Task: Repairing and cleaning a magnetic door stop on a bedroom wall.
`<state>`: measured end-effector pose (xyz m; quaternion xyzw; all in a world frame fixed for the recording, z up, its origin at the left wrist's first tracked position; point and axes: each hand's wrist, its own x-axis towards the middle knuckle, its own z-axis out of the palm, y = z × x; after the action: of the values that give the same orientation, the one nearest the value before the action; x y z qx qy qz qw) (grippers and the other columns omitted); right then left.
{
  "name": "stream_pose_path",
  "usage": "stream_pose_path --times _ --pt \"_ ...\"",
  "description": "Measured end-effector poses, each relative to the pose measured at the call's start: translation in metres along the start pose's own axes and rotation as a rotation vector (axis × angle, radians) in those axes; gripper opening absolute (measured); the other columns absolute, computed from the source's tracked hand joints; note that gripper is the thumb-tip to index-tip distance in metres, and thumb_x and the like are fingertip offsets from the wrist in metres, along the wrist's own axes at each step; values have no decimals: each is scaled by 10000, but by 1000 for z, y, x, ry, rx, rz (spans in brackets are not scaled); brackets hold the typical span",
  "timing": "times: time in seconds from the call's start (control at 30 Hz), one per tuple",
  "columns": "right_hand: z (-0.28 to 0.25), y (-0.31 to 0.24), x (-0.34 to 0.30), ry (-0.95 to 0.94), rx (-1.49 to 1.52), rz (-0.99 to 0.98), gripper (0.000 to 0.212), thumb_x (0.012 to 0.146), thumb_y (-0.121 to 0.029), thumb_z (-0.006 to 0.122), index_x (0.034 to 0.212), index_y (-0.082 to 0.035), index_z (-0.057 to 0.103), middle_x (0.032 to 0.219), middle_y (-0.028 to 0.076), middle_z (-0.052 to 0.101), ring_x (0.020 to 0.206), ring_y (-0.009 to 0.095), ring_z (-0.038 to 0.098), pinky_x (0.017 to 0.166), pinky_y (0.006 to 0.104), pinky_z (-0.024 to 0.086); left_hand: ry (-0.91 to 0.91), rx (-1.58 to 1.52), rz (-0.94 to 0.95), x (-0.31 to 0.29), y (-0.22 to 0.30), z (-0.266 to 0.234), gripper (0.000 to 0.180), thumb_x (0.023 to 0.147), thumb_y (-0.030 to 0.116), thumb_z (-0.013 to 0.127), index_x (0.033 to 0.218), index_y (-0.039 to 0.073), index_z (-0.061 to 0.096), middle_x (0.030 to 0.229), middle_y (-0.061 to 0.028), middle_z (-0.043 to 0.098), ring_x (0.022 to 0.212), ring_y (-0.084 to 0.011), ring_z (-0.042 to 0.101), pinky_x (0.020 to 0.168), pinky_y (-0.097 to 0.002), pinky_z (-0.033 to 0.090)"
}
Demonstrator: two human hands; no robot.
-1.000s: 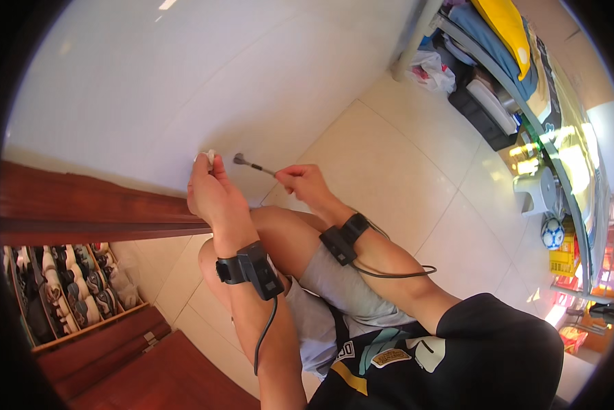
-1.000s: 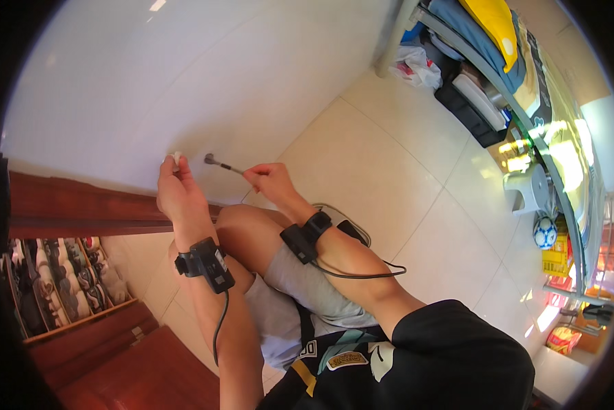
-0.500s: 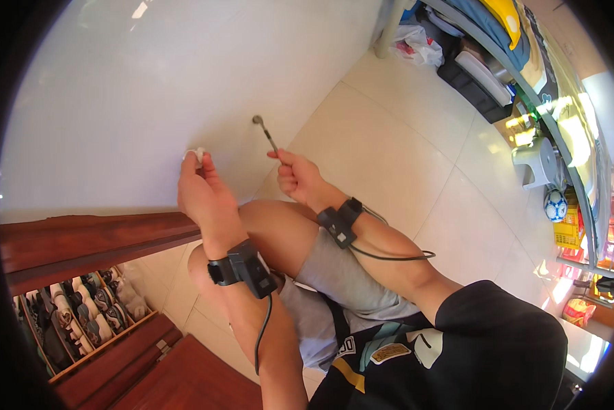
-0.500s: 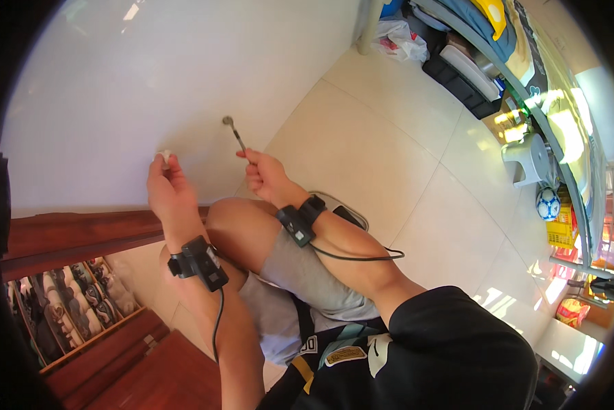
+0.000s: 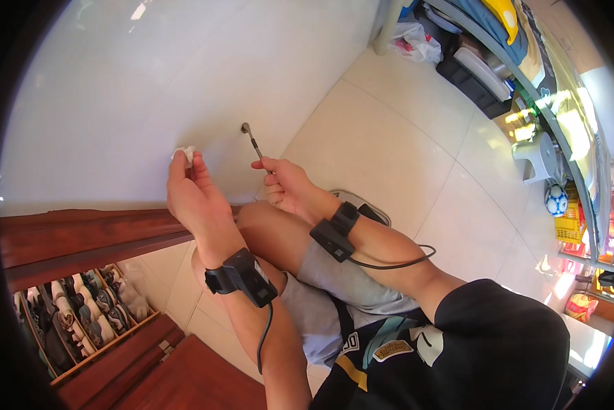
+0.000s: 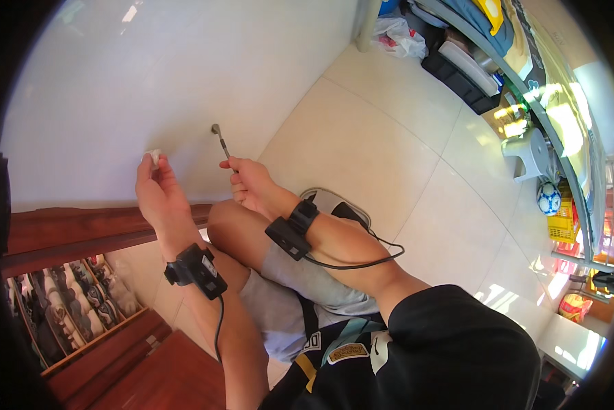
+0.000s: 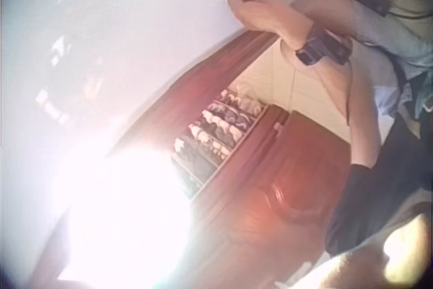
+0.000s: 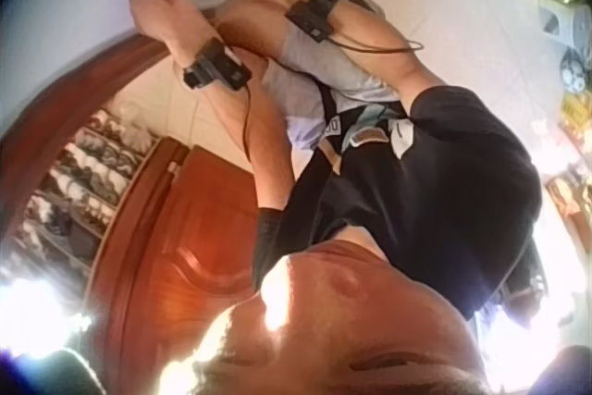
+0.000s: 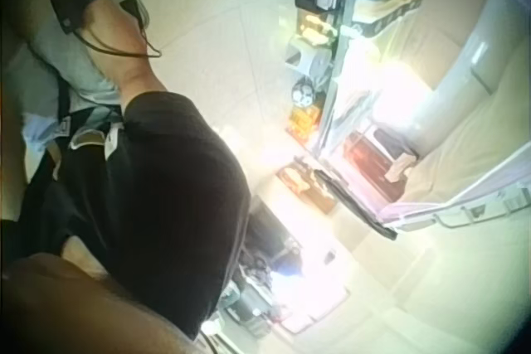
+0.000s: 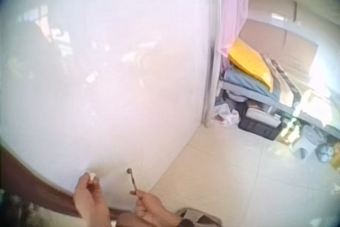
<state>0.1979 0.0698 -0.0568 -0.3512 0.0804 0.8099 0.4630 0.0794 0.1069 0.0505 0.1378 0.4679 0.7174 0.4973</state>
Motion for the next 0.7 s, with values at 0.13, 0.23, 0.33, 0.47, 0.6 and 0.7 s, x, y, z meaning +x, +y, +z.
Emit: stream_pose_path --times 0.13,0.23,0.33,0.47,0.6,0.7 --pt "-29 -22 27 16 44 -111 214 1017 -263 470 1123 -99 558 583 -81 277 464 43 219 398 211 177 -36 40 24 -9 -8 1 172 896 47 647 984 -82 575 966 -97 608 870 -154 587 777 -248 524" --pt "-11 -7 8 -15 -131 -110 208 1020 -262 463 1113 -100 554 581 -78 277 458 44 221 393 210 186 -13 55 28 -5 3 -5 178 896 47 647 990 -81 566 972 -103 610 880 -155 589 779 -246 524" --pt "-9 0 15 -83 -134 -3 222 1020 -258 460 1141 -96 552 583 -78 274 458 44 223 391 206 189 -21 9 50 -7 9 1 171 893 40 646 989 -75 565 970 -107 614 867 -154 593 782 -250 525" --pt "-37 -23 34 1 -134 -163 223 1006 -239 471 1153 -93 553 583 -73 290 450 46 231 391 222 197 -31 51 61 -14 0 5 149 876 24 652 967 -56 566 924 -95 623 841 -154 601 762 -250 527" --pt "-6 16 7 36 -330 -274 198 970 -186 480 1083 -85 608 599 -30 393 441 60 296 386 243 257 -62 -10 46 -7 14 -4 137 854 1 664 935 -38 561 906 -90 625 841 -155 606 737 -248 530" --pt "-16 7 18 191 -549 -572 217 945 -158 487 1053 -67 653 643 8 476 463 71 372 399 247 310 -16 22 55 -13 12 0 128 852 -1 663 925 -35 563 931 -95 624 841 -155 602 751 -248 526"
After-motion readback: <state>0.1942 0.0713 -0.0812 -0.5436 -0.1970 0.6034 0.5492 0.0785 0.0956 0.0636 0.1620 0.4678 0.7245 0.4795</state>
